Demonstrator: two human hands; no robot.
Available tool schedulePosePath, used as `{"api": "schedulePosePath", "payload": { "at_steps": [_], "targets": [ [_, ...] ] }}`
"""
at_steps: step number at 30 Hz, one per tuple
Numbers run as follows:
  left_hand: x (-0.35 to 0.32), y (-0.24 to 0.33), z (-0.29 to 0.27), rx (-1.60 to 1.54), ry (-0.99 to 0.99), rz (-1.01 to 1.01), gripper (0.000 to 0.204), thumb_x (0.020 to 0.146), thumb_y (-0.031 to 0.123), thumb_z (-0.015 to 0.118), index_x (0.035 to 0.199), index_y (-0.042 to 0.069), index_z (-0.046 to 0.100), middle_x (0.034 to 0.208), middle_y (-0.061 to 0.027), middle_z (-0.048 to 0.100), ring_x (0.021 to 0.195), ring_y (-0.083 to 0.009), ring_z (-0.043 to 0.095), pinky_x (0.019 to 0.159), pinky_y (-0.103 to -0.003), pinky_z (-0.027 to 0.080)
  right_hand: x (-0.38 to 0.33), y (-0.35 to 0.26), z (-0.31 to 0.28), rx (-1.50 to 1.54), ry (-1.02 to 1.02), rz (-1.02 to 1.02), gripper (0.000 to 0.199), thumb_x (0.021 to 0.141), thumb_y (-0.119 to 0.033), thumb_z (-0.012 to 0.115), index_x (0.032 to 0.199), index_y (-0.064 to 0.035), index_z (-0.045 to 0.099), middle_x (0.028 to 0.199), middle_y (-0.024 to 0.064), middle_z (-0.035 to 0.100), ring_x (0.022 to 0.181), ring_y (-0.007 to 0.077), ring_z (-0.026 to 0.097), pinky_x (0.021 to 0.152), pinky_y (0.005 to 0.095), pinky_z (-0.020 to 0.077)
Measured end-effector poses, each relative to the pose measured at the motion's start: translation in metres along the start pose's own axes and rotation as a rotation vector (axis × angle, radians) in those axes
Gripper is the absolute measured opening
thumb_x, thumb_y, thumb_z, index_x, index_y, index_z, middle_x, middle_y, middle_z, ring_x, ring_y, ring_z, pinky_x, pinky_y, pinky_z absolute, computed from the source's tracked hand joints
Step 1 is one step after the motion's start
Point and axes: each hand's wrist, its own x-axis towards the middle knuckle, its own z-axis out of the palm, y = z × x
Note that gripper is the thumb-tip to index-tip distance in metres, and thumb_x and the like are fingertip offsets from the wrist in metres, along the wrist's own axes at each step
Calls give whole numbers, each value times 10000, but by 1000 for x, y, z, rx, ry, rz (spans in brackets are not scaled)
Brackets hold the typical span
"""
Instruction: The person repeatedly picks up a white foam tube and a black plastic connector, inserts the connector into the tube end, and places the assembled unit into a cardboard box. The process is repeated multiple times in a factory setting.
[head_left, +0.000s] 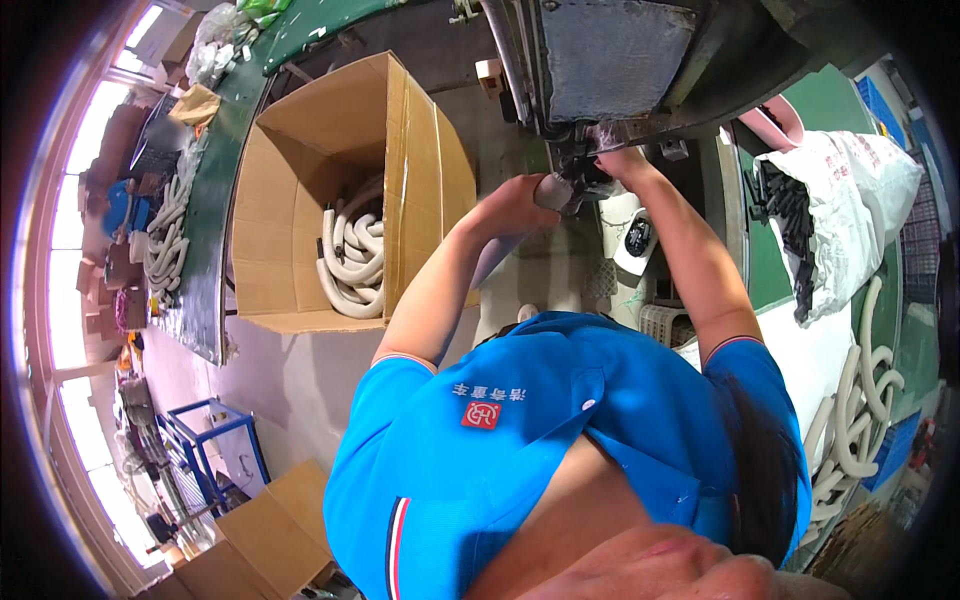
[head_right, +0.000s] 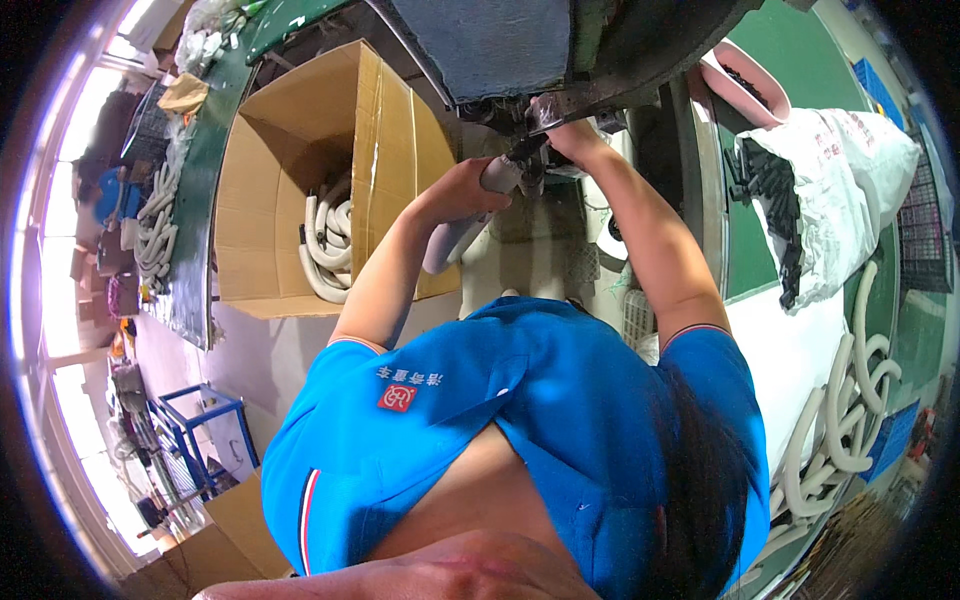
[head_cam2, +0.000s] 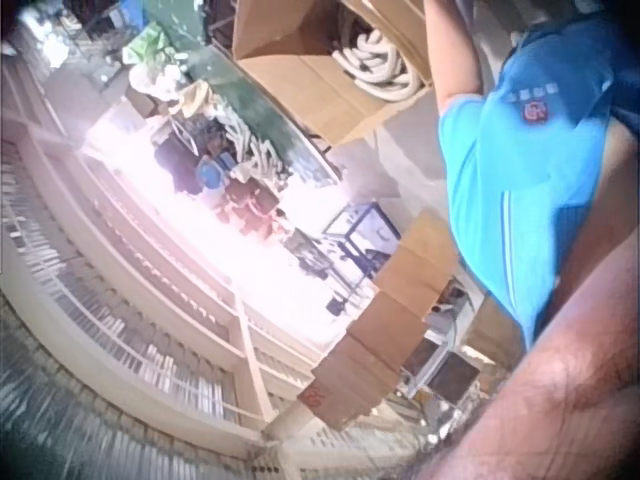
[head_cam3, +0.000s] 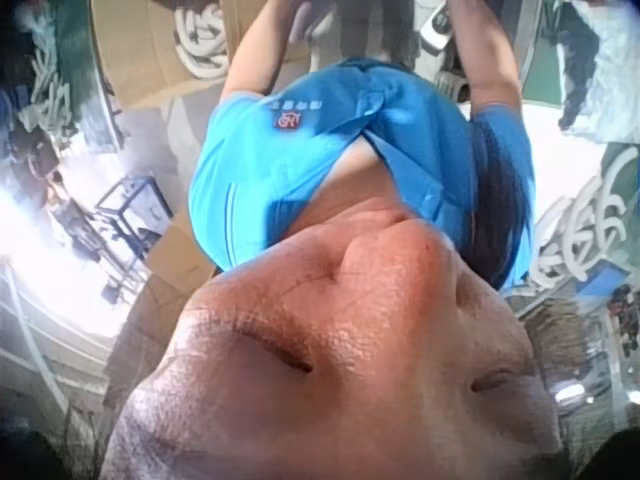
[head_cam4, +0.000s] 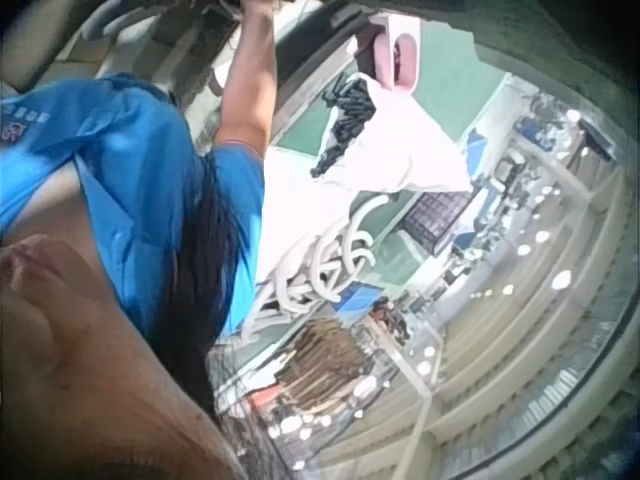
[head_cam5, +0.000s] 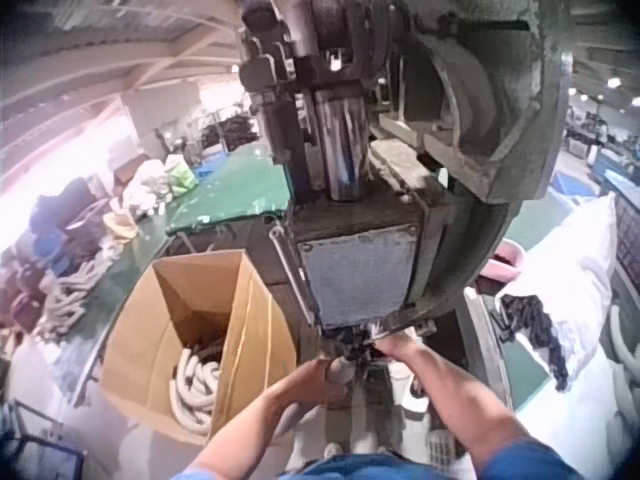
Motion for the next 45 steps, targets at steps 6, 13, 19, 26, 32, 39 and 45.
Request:
{"api": "schedulePosePath", "payload": {
  "at_steps": [6, 13, 19, 26, 32, 39, 45],
  "targets": [
    [0, -18, -9, 278, 190, 174, 491, 682, 247, 701, 1103, 57, 535, 896, -185, 642, 815, -321, 630, 715, -431, 495, -1, 57, -5, -221, 125, -96, 404, 952, -392, 408, 1045, -6, 484, 978, 149, 567, 754, 246, 572, 679, 346, 471],
    [-8, -34, -13, 680, 407, 127, 348, 697, 232, 646, 975, 84, 498, 766, -169, 634, 737, -365, 627, 631, -465, 502, -26, 1, 12, 458, 257, 426, 447, 921, -473, 457, 838, -34, 480, 663, 1, 443, 574, 89, 474, 543, 251, 435],
    [3, -24, -20, 708, 335, 196, 377, 698, 266, 683, 969, 84, 495, 779, -171, 635, 745, -378, 619, 639, -472, 496, -26, 30, 7, 401, 259, 467, 391, 935, -360, 471, 1249, -126, 463, 942, -11, 534, 647, 76, 478, 597, 233, 443],
    [-18, -59, -26, 494, 374, 297, 467, 666, 277, 711, 1060, 105, 528, 786, -163, 632, 752, -363, 627, 645, -446, 503, -34, 12, 5, 294, 255, 387, 359, 931, -363, 463, 1102, -50, 503, 832, 34, 545, 653, 108, 519, 592, 264, 455],
    [-7, -69, -28, 539, 403, 360, 461, 653, 272, 716, 1049, 114, 541, 785, -157, 633, 748, -353, 629, 646, -438, 507, -30, 23, 10, 232, 301, 357, 335, 926, -357, 471, 1050, -49, 518, 837, 29, 547, 672, 107, 515, 597, 267, 453],
    [-21, -27, -46, 550, 296, 244, 479, 627, 204, 706, 1055, 87, 523, 871, -168, 630, 800, -365, 616, 684, -451, 498, -34, 1, 0, 398, 382, 261, 392, 912, -429, 507, 931, -39, 546, 698, -12, 505, 608, 96, 476, 558, 267, 421],
    [-66, -26, -59, 359, 241, 329, 420, 627, 174, 718, 1009, 112, 555, 865, -130, 641, 844, -341, 615, 716, -405, 493, -84, -59, -2, 378, 214, 506, 381, 887, -449, 548, 1002, -86, 556, 963, -3, 547, 797, 79, 499, 691, 250, 427]
  ]
}}
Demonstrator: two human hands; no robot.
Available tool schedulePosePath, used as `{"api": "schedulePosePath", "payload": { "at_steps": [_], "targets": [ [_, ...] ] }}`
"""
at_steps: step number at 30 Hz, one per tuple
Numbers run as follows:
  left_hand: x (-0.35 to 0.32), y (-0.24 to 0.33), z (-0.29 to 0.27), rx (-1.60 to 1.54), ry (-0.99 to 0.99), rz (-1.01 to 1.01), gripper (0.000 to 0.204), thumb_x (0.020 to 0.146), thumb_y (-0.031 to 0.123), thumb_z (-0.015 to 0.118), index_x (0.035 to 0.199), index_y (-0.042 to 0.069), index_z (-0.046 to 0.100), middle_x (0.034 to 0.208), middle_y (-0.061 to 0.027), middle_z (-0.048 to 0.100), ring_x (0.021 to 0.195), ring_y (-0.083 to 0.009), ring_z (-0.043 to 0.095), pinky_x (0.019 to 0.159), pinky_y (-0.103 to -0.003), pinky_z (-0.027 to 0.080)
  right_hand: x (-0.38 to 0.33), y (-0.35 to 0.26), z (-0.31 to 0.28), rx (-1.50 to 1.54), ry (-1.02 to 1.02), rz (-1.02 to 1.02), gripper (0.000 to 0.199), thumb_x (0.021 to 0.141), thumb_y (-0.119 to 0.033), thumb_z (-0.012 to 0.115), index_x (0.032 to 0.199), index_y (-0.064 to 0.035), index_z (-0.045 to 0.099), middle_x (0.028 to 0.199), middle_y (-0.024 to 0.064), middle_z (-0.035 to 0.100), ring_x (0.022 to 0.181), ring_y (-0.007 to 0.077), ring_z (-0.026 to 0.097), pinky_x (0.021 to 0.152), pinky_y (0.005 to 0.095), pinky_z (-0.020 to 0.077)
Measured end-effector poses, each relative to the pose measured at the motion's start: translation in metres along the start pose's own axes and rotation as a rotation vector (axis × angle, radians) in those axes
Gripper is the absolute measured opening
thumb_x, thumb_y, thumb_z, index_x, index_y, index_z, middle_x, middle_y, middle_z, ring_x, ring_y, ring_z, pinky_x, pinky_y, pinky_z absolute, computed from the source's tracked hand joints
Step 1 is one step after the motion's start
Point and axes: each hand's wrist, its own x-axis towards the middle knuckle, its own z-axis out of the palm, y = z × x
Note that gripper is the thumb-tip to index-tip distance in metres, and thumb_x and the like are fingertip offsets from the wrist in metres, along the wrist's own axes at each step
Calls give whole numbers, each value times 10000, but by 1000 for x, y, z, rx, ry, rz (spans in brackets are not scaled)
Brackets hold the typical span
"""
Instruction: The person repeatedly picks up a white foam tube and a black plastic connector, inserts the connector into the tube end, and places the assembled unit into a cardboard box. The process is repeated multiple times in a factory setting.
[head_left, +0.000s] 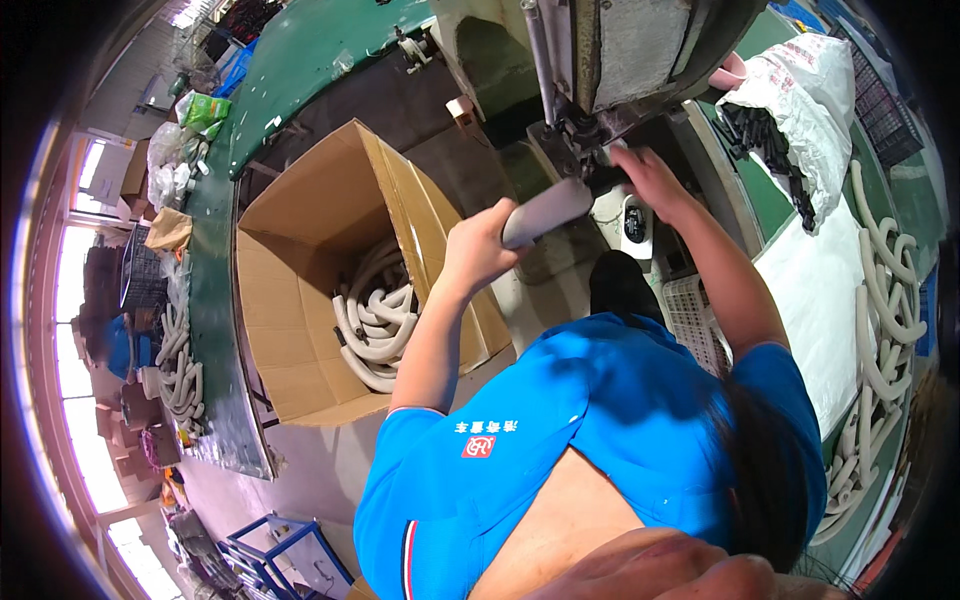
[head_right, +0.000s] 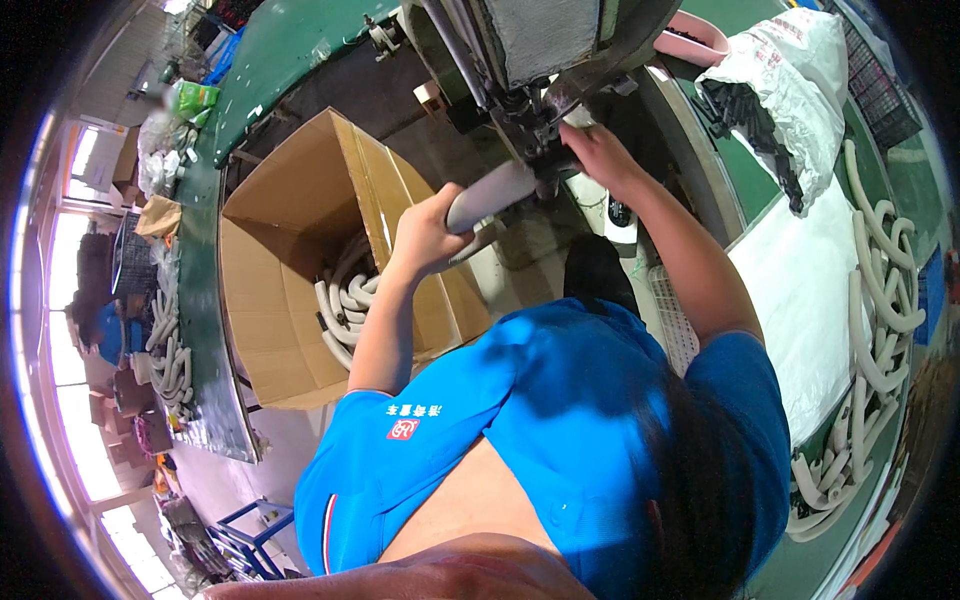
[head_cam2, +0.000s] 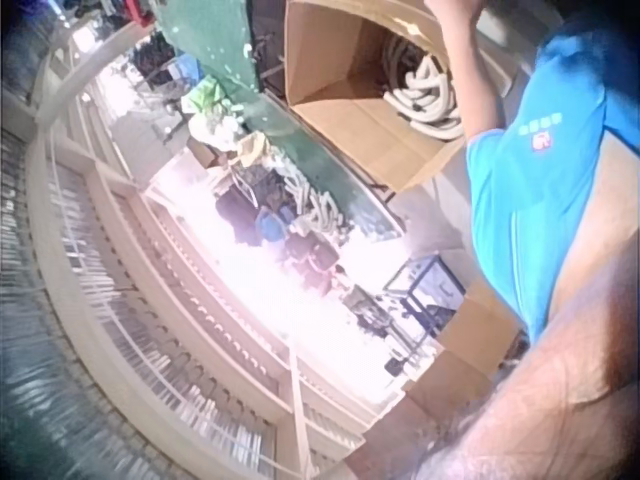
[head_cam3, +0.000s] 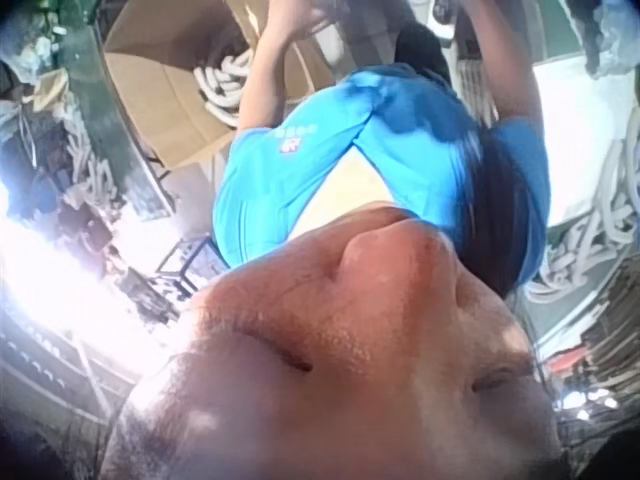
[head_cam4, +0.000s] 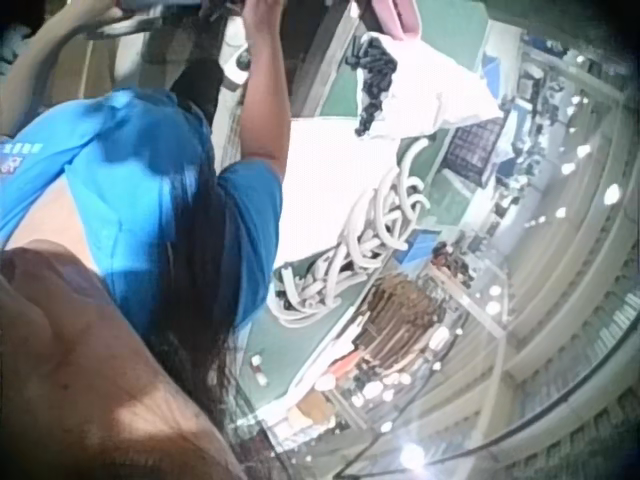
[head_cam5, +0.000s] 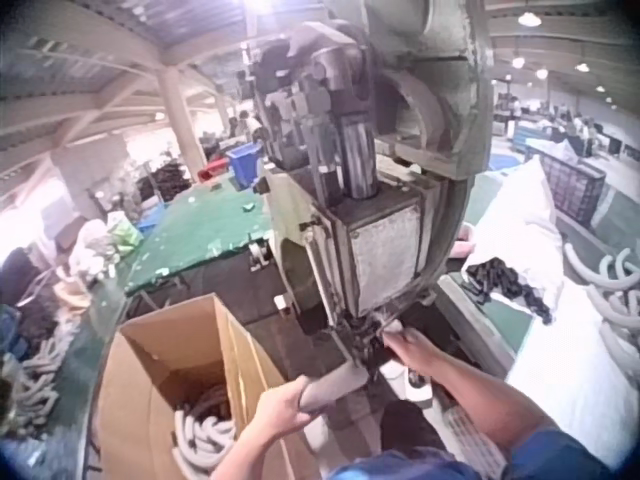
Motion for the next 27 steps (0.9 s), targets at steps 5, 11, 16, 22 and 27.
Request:
{"api": "schedulePosePath", "payload": {
  "at_steps": [5, 11, 16, 22, 27],
  "targets": [
    [-65, -22, -36, -81, 232, -115, 407, 618, 145, 738, 994, 96, 591, 820, -109, 636, 751, -248, 633, 682, -336, 493, -46, -19, 20, 63, -296, -245, 587, 938, -554, 351, 548, -117, 389, 479, -55, 316, 405, 51, 279, 400, 234, 191],
    [-195, -31, -138, -265, 1023, -298, 221, 731, 28, 667, 929, -26, 586, 755, -49, 597, 641, -133, 561, 612, -284, 473, -7, 8, -6, 167, -153, -109, 352, 941, -340, 506, 668, -124, 457, 518, -64, 373, 406, 33, 325, 388, 206, 223],
    [-232, 14, -140, 310, 1371, -272, 314, 702, 51, 694, 985, -26, 584, 791, -89, 624, 666, -167, 601, 653, -311, 503, 86, 62, -3, -479, 8, -337, 225, 916, -268, 534, 898, -63, 624, 669, 50, 572, 538, 151, 537, 504, 309, 429],
    [-199, -41, -106, 763, 753, -734, 561, 691, 166, 725, 1201, 125, 495, 1137, -142, 530, 1038, -332, 519, 858, -413, 439, 261, 195, -9, -915, -94, -326, 236, 777, -188, 623, 978, -65, 636, 911, 148, 643, 811, 316, 613, 667, 393, 500],
    [-230, -36, -55, 462, 475, -836, 500, 735, 222, 706, 1189, 115, 524, 1195, -129, 455, 1129, -326, 434, 934, -414, 405, 253, 212, 22, 186, -136, 356, 246, 809, -219, 595, 994, -69, 656, 985, 164, 661, 812, 311, 652, 608, 412, 490]
  ]
}}
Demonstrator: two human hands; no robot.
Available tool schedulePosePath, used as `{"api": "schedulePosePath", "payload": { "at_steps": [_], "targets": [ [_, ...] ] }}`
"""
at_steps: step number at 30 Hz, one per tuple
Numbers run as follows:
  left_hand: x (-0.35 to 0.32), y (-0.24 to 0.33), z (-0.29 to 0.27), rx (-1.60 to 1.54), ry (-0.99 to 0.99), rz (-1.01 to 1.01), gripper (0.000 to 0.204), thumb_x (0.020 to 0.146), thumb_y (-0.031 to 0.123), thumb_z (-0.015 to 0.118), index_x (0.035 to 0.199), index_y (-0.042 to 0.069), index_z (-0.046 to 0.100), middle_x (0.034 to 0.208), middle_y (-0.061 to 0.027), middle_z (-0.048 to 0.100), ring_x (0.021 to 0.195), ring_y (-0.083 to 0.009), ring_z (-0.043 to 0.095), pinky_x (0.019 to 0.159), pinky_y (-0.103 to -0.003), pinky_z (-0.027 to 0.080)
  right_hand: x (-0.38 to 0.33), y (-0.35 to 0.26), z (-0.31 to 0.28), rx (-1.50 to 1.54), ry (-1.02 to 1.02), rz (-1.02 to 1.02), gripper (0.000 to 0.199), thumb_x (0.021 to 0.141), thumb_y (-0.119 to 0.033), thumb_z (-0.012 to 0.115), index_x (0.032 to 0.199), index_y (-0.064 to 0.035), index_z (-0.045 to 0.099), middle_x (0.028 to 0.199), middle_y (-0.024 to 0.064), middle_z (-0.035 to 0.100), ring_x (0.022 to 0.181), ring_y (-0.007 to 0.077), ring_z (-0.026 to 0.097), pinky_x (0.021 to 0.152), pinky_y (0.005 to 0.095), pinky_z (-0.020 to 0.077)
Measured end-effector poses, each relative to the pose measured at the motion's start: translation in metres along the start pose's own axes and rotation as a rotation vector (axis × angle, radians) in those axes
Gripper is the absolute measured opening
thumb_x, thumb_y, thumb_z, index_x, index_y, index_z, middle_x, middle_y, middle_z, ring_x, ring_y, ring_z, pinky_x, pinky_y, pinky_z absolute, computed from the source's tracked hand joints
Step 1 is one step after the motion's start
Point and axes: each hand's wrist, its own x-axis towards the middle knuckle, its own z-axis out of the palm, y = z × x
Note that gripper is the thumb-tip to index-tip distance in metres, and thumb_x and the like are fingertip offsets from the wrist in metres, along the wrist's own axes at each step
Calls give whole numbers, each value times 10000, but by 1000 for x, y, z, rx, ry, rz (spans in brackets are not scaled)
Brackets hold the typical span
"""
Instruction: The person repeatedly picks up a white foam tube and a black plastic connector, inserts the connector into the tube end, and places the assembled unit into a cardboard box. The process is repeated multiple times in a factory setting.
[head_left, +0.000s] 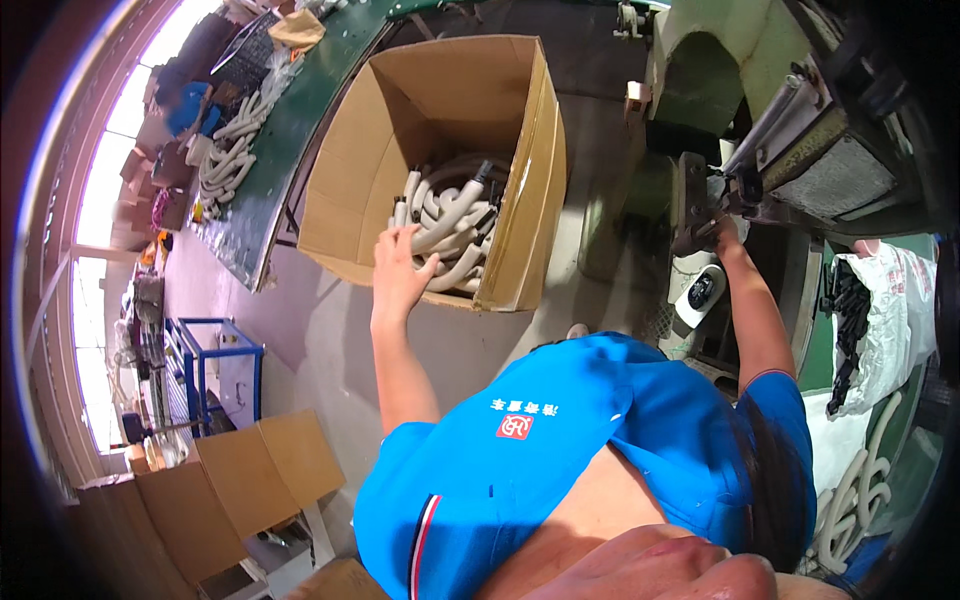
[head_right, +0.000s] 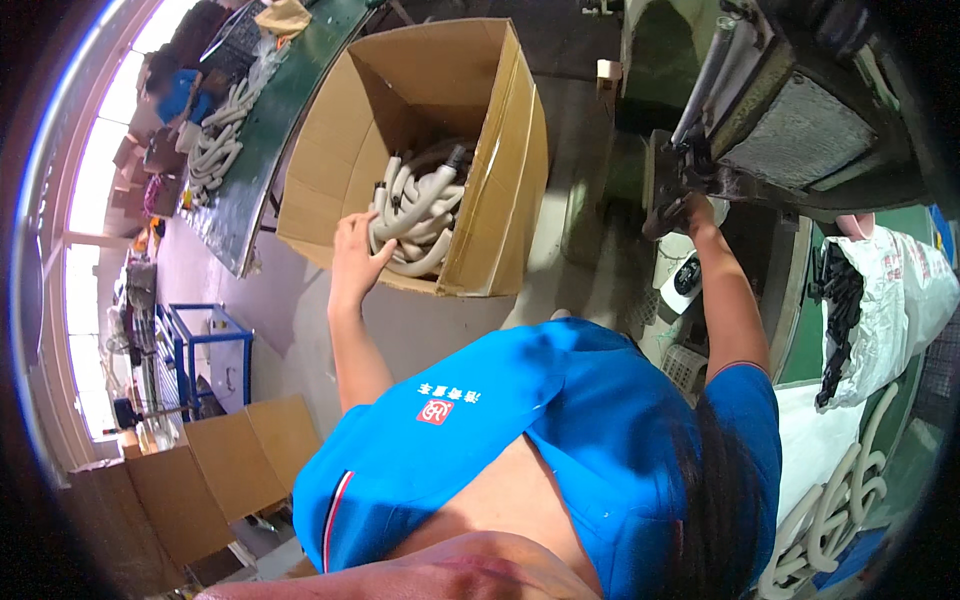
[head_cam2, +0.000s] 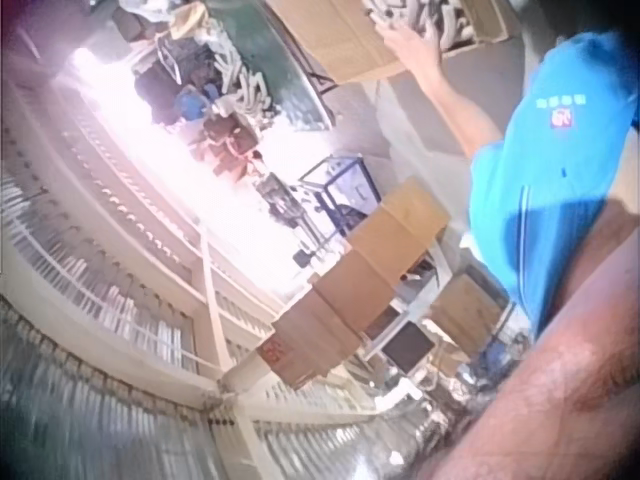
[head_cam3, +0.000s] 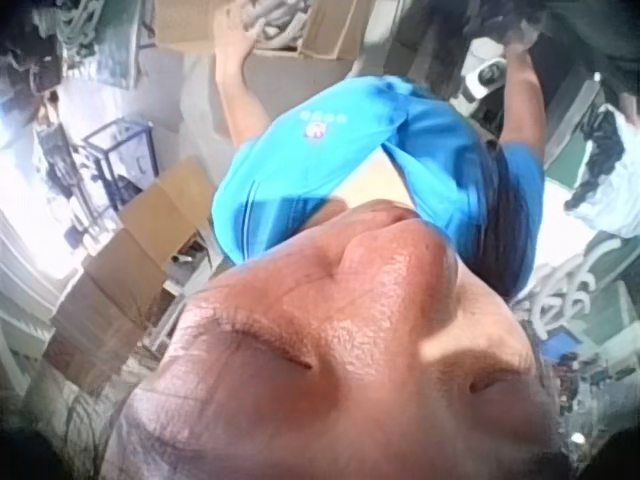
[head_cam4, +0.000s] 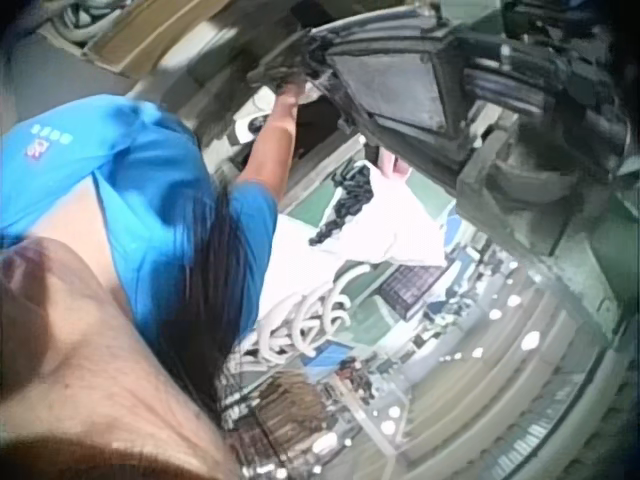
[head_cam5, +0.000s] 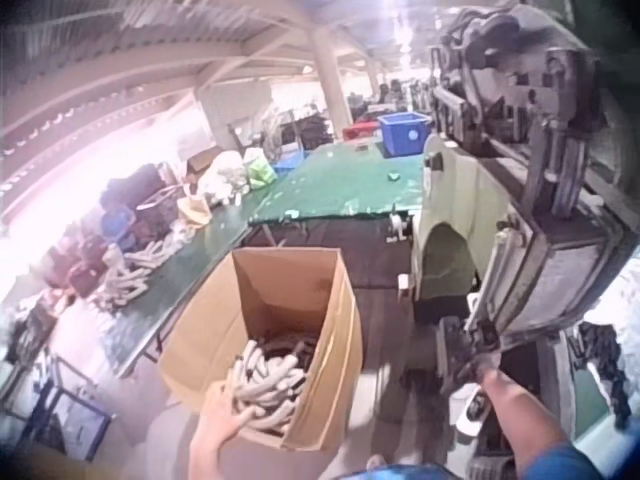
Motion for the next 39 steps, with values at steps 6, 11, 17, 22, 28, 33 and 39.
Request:
{"api": "schedulePosePath", "payload": {
  "at_steps": [6, 11, 17, 22, 28, 33, 39],
  "targets": [
    [-2, 31, 37, -4, -475, 76, 398, 779, 246, 649, 1122, 65, 557, 992, -158, 614, 944, -301, 587, 837, -391, 465, -8, -15, -32, -186, 115, -224, 387, 831, -367, 564, 1002, -28, 636, 987, 163, 633, 856, 317, 609, 685, 398, 471],
    [8, 70, 40, -136, -585, 137, 393, 789, 252, 648, 1130, 82, 553, 940, -127, 616, 895, -296, 595, 784, -390, 472, -77, -42, -8, -1012, 465, -1144, 216, 823, -152, 546, 995, -56, 634, 975, 214, 632, 966, 413, 562, 790, 448, 456],
    [17, 76, 48, 20, -527, 206, 388, 794, 241, 647, 1119, 55, 546, 949, -154, 622, 900, -304, 603, 778, -395, 480, -243, -112, 31, 8, -196, -659, 149, 863, -117, 633, 900, 19, 679, 829, 69, 679, 733, 91, 631, 635, 226, 512],
    [19, 104, 54, -84, -575, 274, 380, 801, 231, 640, 1131, 62, 551, 977, -145, 640, 935, -290, 610, 798, -387, 485, -266, -104, 44, -206, -95, -878, 167, 866, -107, 633, 965, 23, 669, 853, 76, 681, 733, 121, 644, 671, 244, 529],
    [12, 125, 54, -53, -537, 327, 361, 805, 237, 635, 1114, 67, 558, 961, -135, 644, 902, -285, 622, 781, -390, 490, -289, -118, 46, -951, 267, -1659, 171, 793, -68, 660, 962, -70, 646, 844, 84, 653, 681, 250, 641, 598, 320, 525],
    [5, 148, 67, -57, -570, 376, 355, 803, 237, 639, 1101, 63, 558, 962, -134, 638, 895, -289, 619, 776, -390, 489, -309, -110, -31, -843, 632, -1325, 129, 821, -104, 642, 949, -87, 640, 839, 80, 643, 684, 254, 642, 577, 319, 511],
    [-19, 177, 116, -231, -756, 404, 371, 771, 202, 663, 1117, 103, 577, 902, -135, 634, 848, -266, 623, 735, -359, 498, -332, 3, -249, -909, 961, -725, 168, 803, -184, 636, 934, -78, 637, 986, 123, 610, 959, 302, 571, 841, 385, 451]
  ]
}}
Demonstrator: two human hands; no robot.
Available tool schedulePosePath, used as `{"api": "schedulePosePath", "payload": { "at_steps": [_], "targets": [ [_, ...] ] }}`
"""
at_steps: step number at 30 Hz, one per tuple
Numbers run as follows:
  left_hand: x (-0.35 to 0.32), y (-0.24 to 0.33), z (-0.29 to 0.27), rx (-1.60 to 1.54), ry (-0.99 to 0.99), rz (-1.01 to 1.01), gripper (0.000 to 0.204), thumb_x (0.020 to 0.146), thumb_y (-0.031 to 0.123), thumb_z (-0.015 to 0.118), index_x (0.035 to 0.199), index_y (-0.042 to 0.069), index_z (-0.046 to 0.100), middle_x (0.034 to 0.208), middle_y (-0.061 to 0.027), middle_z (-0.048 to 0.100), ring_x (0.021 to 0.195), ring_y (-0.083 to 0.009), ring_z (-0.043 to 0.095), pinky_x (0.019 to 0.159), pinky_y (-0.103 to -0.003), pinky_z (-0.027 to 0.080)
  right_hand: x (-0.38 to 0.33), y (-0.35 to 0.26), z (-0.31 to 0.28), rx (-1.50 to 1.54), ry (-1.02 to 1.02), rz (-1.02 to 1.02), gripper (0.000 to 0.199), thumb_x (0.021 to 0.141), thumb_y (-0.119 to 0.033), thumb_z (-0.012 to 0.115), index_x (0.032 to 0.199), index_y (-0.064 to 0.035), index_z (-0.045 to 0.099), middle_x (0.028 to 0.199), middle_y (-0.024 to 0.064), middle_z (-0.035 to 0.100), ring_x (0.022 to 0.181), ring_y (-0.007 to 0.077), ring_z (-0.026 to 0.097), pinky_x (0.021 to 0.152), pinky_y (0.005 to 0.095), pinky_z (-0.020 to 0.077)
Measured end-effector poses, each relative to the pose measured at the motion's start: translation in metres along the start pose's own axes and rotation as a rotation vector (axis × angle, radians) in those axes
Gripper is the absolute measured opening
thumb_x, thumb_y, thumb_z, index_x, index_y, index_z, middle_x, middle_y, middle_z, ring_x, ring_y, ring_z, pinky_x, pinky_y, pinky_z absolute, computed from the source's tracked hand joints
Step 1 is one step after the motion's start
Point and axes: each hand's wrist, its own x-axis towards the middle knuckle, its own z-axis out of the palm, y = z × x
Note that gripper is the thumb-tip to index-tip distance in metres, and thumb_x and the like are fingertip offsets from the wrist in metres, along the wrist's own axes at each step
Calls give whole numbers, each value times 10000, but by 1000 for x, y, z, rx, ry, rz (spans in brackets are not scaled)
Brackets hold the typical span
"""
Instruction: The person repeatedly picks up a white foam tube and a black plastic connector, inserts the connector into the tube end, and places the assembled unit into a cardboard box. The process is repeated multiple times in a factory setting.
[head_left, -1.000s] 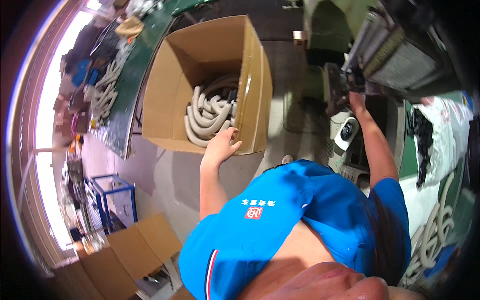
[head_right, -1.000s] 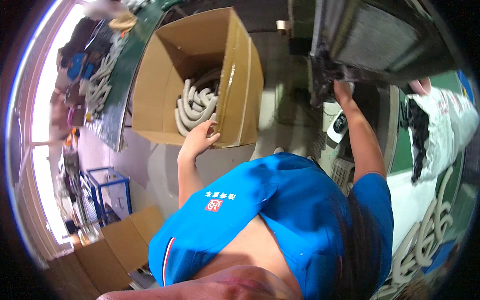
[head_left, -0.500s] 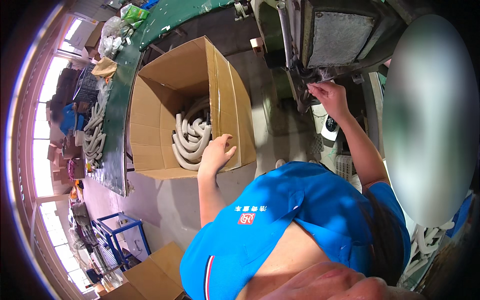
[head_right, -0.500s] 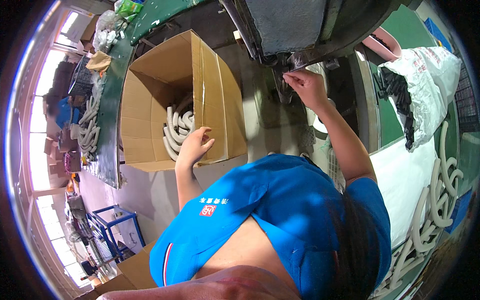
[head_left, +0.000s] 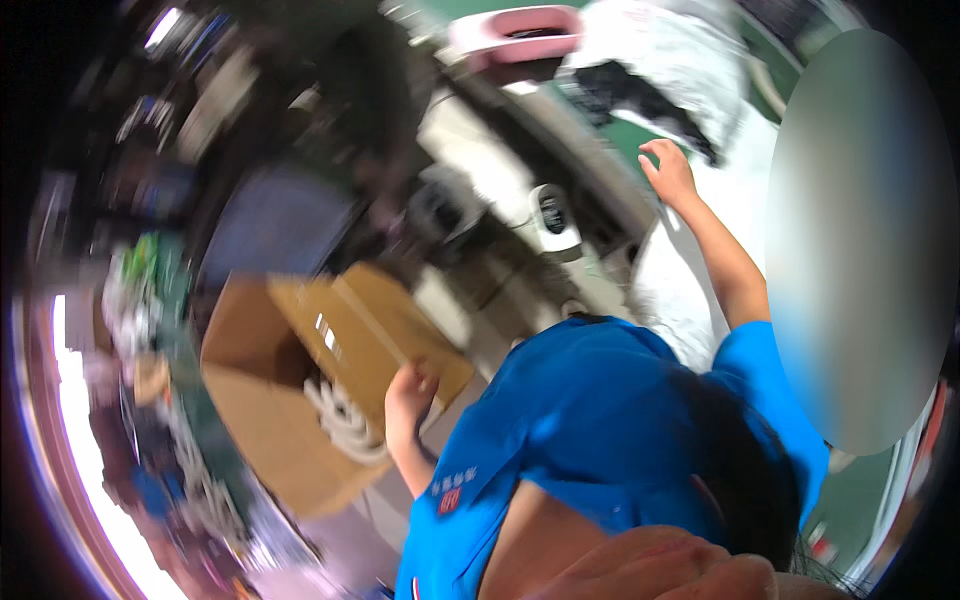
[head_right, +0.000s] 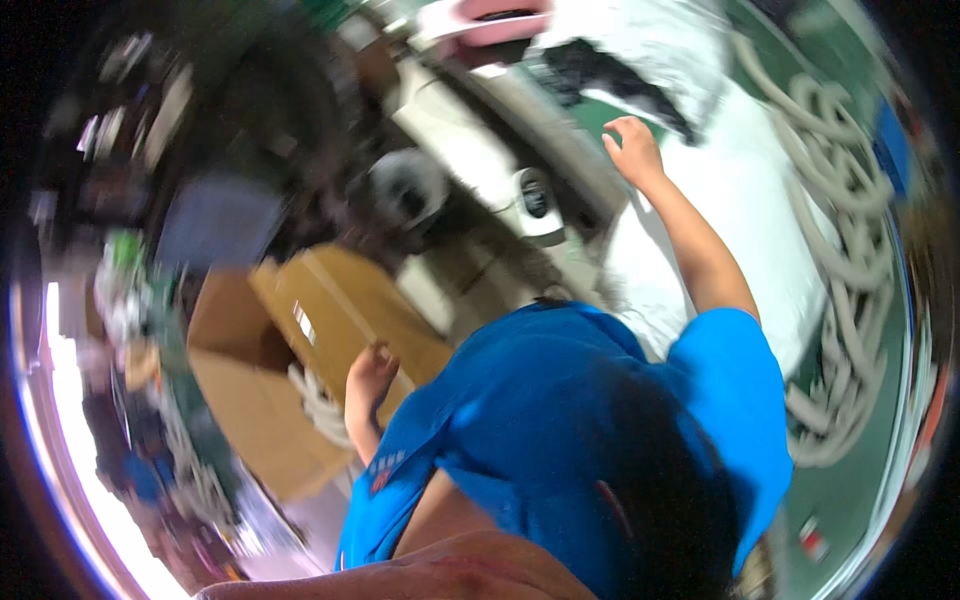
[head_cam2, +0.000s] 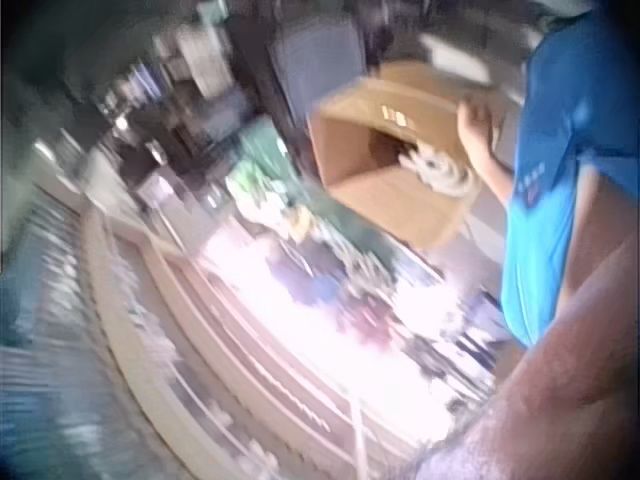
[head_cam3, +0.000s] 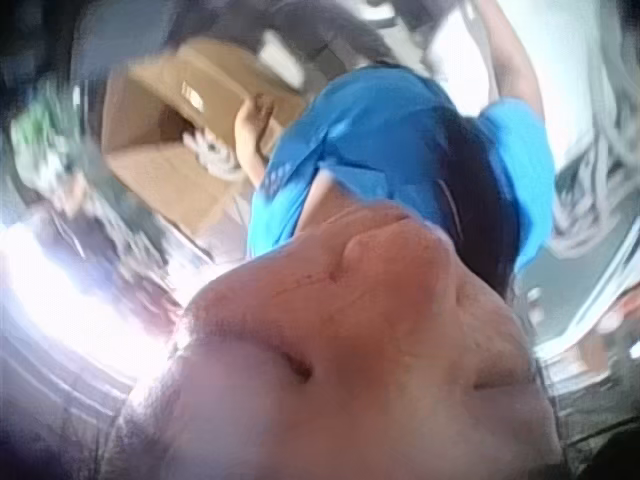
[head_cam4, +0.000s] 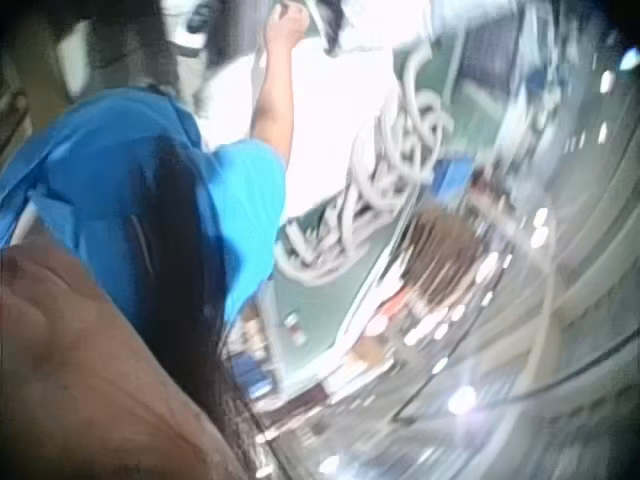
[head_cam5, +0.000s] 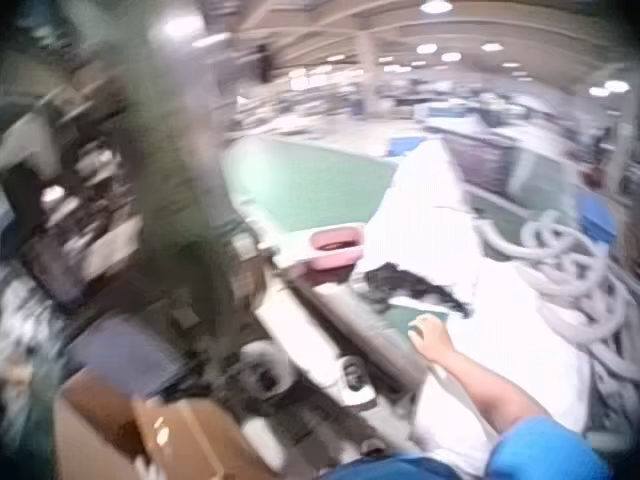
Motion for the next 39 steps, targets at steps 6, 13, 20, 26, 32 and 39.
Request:
{"api": "schedulePosePath", "payload": {
  "at_steps": [6, 13, 20, 26, 32, 39],
  "targets": [
    [41, 42, -1, 251, -228, 64, 391, 757, 228, 660, 1102, 68, 570, 889, -133, 627, 858, -279, 612, 764, -383, 484, -111, 283, -138, -742, 293, 819, 428, 768, -205, 618, 1134, -4, 527, 1156, 188, 537, 1139, 343, 464, 927, 445, 419],
    [75, 144, 42, 529, -390, 340, 430, 778, 256, 642, 1147, 55, 552, 996, -169, 620, 939, -295, 606, 804, -397, 477, -167, 287, -210, -778, -328, 1127, 503, 708, -189, 630, 1171, -16, 537, 1197, 169, 542, 1138, 314, 501, 902, 452, 432],
    [103, 266, 153, -251, -674, 591, 454, 794, 305, 696, 1119, 28, 542, 1053, -175, 602, 942, -247, 608, 819, -360, 482, -119, 67, -108, 641, -444, 583, 572, 740, -282, 724, 1169, 21, 499, 978, 130, 590, 911, 192, 563, 829, 326, 457],
    [115, 295, 144, -1056, -571, 166, 269, 717, 134, 641, 923, 8, 521, 728, -115, 586, 667, -207, 589, 666, -343, 484, -48, 13, -98, 700, -495, 101, 273, 866, -251, 601, 1046, -45, 596, 938, 94, 624, 941, 194, 580, 794, 317, 466],
    [93, 255, 36, -1012, -481, 464, 368, 635, -43, 728, 947, 19, 540, 807, -70, 595, 690, -144, 593, 604, -282, 490, 17, 149, 10, -316, 115, 28, 249, 828, -161, 550, 1049, -52, 520, 1014, 160, 582, 878, 343, 558, 768, 428, 484],
    [-2, 194, -80, -643, -193, 619, 446, 508, 56, 781, 919, 18, 610, 804, -83, 636, 658, -162, 624, 605, -271, 483, 53, 141, 29, -625, -508, 321, 243, 915, -169, 395, 1073, -3, 477, 963, 221, 637, 863, 353, 646, 731, 466, 510]
  ]
}}
